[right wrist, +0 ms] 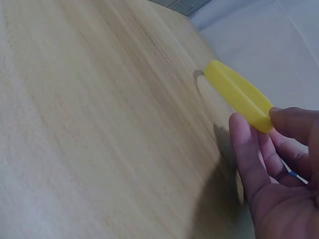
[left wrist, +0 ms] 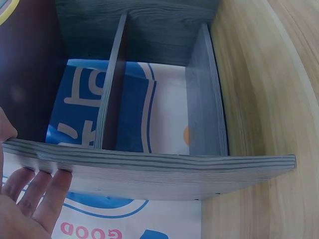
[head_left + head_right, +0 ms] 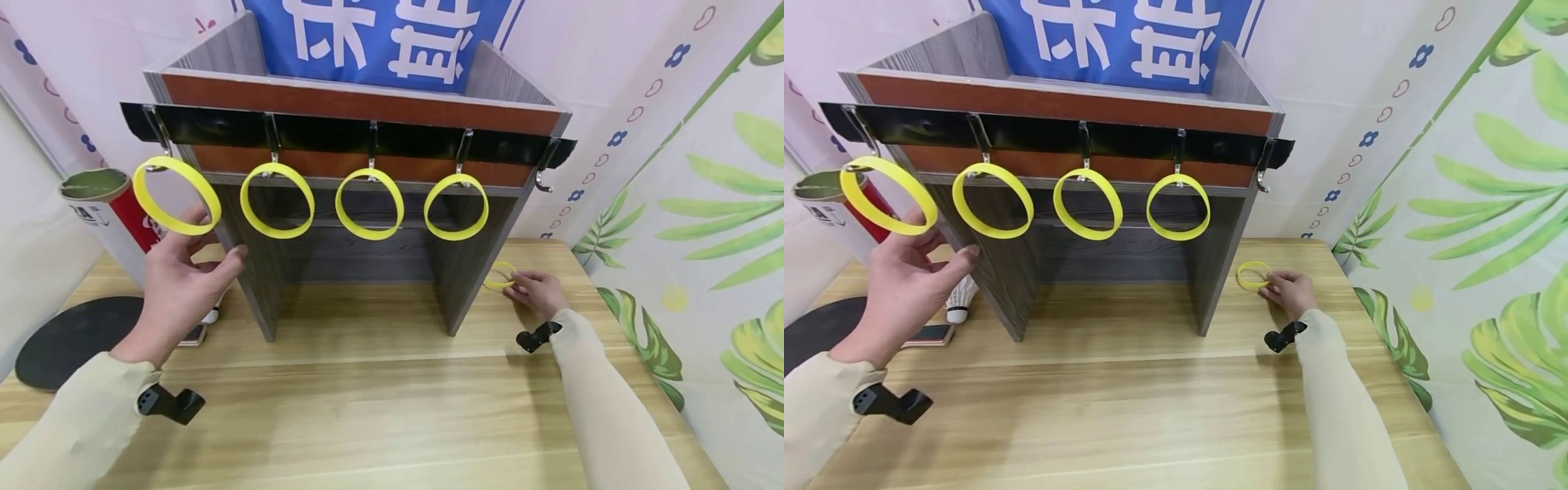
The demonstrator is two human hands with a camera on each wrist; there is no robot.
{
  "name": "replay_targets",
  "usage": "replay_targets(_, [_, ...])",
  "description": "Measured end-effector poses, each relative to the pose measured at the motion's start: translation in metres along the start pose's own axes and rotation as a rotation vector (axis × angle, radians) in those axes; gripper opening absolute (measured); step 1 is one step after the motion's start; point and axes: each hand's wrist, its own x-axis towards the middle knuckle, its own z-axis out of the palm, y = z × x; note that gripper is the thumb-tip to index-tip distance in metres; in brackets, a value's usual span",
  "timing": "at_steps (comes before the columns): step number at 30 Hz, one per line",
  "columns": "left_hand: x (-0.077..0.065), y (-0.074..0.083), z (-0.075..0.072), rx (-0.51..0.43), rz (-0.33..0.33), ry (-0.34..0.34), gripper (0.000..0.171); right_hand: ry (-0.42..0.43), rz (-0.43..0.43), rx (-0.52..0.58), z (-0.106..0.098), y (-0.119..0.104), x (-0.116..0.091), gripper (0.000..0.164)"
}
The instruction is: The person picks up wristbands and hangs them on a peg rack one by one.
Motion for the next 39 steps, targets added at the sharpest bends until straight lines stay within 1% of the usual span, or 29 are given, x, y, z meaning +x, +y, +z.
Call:
replay_targets(3, [0.0,-0.001,0.001,0.001,0.002,0.001,0.065,0.004,0.002,0.041,-0.001,-0.003,-0.004,0.02])
replay_targets(5, [0.0,-0.002,0.001,0.001,0.004,0.001,0.065,0.003,-0.007,0.087,-0.001,-0.006,-0.007,0.012])
replay_targets(9, [0.0,-0.002,0.001,0.003,0.004,-0.002,0.066,-0.003,-0.035,0.23,0.003,-0.015,-0.012,0.026])
replay_targets(10, [0.0,-0.003,0.0,0.003,0.003,-0.002,0.066,-0.01,-0.046,0.257,0.004,-0.017,-0.013,0.027])
replay_targets(12, [-0.001,-0.003,0.0,0.004,-0.001,-0.003,0.066,-0.021,-0.073,0.3,0.007,-0.022,-0.016,0.028])
replay_targets(17, [-0.003,-0.003,0.001,0.009,-0.015,0.0,0.067,-0.025,-0.151,0.353,0.013,-0.031,-0.024,0.022])
replay_targets(20, [-0.003,-0.003,0.002,0.012,-0.016,0.003,0.067,-0.02,-0.184,0.385,0.015,-0.034,-0.031,0.02])
replay_targets(23, [-0.002,-0.003,0.003,0.01,-0.01,0.004,0.066,-0.021,-0.239,0.429,0.016,-0.038,-0.04,0.017])
replay_targets(26, [-0.002,-0.002,0.003,0.01,-0.005,0.006,0.066,-0.018,-0.319,0.447,0.016,-0.043,-0.052,0.016])
replay_targets(29, [-0.001,-0.002,0.003,0.011,-0.001,0.003,0.066,-0.026,-0.397,0.462,0.015,-0.05,-0.067,0.019])
replay_targets(33, [-0.001,-0.001,0.003,0.006,0.003,0.001,0.066,-0.079,-0.474,0.509,0.014,-0.059,-0.087,0.022])
replay_targets(39, [-0.001,0.0,0.001,0.009,0.003,0.005,0.066,-0.15,-0.588,0.593,0.022,-0.077,-0.113,0.017])
